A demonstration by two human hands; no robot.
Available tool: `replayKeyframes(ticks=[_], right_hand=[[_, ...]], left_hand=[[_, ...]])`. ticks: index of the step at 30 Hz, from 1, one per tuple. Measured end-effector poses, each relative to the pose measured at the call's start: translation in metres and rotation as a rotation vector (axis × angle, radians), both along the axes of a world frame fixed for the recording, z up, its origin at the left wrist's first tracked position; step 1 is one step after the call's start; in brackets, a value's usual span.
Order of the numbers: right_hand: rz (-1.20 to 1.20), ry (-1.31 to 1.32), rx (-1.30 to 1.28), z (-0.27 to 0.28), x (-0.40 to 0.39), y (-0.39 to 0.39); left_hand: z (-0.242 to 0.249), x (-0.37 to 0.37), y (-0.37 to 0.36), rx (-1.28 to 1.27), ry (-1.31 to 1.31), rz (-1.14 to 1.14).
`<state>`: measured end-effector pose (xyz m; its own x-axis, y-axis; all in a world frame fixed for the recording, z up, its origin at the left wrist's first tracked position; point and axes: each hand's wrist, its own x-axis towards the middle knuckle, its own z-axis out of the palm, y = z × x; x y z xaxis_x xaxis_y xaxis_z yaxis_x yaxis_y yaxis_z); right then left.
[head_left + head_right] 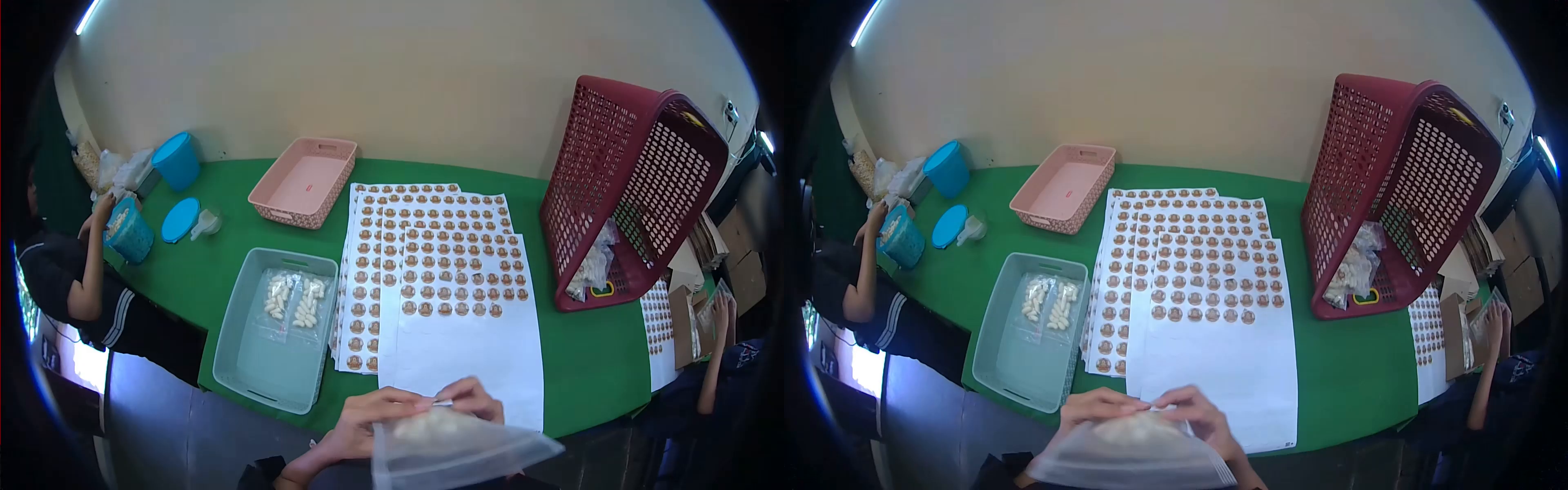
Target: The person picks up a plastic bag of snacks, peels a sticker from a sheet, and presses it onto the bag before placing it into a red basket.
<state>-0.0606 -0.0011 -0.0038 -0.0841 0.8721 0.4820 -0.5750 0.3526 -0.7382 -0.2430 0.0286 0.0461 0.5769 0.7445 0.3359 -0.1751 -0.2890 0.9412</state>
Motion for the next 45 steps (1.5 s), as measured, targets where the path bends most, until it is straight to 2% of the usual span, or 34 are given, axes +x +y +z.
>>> replayKeyframes(ticks=[1, 3, 5, 6, 8, 9, 11, 13, 18, 23, 25, 27, 29, 32, 33, 35, 36, 37, 39, 40, 41, 43, 45], right_hand=[[-0.046, -0.116, -0.048, 0.001, 0.009, 0.002], [-0.156, -0.257, -0.100, -0.020, 0.036, 0.025], [-0.588, -0.992, -0.248, -0.034, 0.059, 0.047], [-0.598, -0.996, -0.251, -0.061, 0.072, 0.056], [-0.879, -1.399, -0.391, -0.125, 0.093, 0.069], [-0.887, -1.401, -0.396, -0.142, 0.097, 0.073], [-1.026, -1.622, -0.309, -0.162, 0.102, 0.076], [-1.022, -1.629, -0.324, -0.161, 0.100, 0.077], [-1.034, -1.684, -0.381, -0.160, 0.095, 0.082], [-1.056, -1.751, -0.315, -0.157, 0.095, 0.081], [-0.994, -1.747, -0.320, -0.154, 0.100, 0.081], [-0.928, -1.738, -0.329, -0.154, 0.107, 0.082], [-0.887, -1.599, -0.202, -0.160, 0.114, 0.086], [-0.966, -1.462, -0.230, -0.160, 0.115, 0.085], [-0.960, -1.464, -0.233, -0.167, 0.118, 0.087], [-1.120, -0.991, -0.230, -0.184, 0.127, 0.093], [-1.224, -0.887, -0.282, -0.175, 0.125, 0.095], [-1.218, -0.891, -0.283, -0.166, 0.124, 0.096], [-1.154, -0.274, -0.649, -0.150, 0.122, 0.095], [-1.095, -0.139, -0.621, -0.141, 0.119, 0.093], [-1.089, -0.142, -0.628, -0.131, 0.114, 0.090], [-0.962, 0.030, -0.604, -0.093, 0.087, 0.082], [-0.930, -0.011, -0.584, -0.065, 0.064, 0.070]], left_hand=[[0.001, -0.004, -0.001, -0.065, 0.072, 0.011], [-0.002, -0.005, -0.002, -0.055, 0.049, 0.029], [-0.005, -0.001, 0.000, 0.011, -0.002, 0.042], [-0.004, 0.002, 0.002, 0.051, -0.004, 0.045], [-0.004, 0.003, 0.002, 0.021, 0.004, -0.004], [-0.003, 0.003, 0.002, -0.009, 0.017, -0.036], [-0.001, 0.005, 0.001, -0.020, 0.000, -0.033], [-0.002, 0.004, 0.001, -0.002, 0.068, -0.050], [-0.009, 0.009, 0.004, -0.047, 0.032, -0.058], [-0.015, 0.012, 0.007, -0.070, 0.063, -0.084], [-0.017, 0.012, 0.007, 0.009, 0.183, -0.039], [-0.016, 0.014, 0.006, 0.001, 0.179, -0.016], [-0.017, 0.014, 0.005, -0.007, 0.173, 0.005], [-0.023, 0.011, -0.001, -0.162, 0.180, 0.071], [-0.026, 0.009, -0.002, -0.247, 0.108, 0.123], [-0.033, 0.008, -0.003, -0.340, 0.035, 0.177], [-0.038, 0.006, -0.001, -0.347, -0.010, 0.222], [-0.042, 0.006, 0.001, -0.354, -0.059, 0.268], [-0.043, 0.007, 0.003, -0.407, -0.072, 0.255], [-0.040, 0.011, 0.006, -0.434, -0.119, 0.273], [-0.038, 0.013, 0.006, -0.461, -0.165, 0.294], [-0.045, 0.015, 0.008, -0.434, -0.152, 0.279], [-0.044, 0.021, 0.009, -0.464, -0.201, 0.298]])
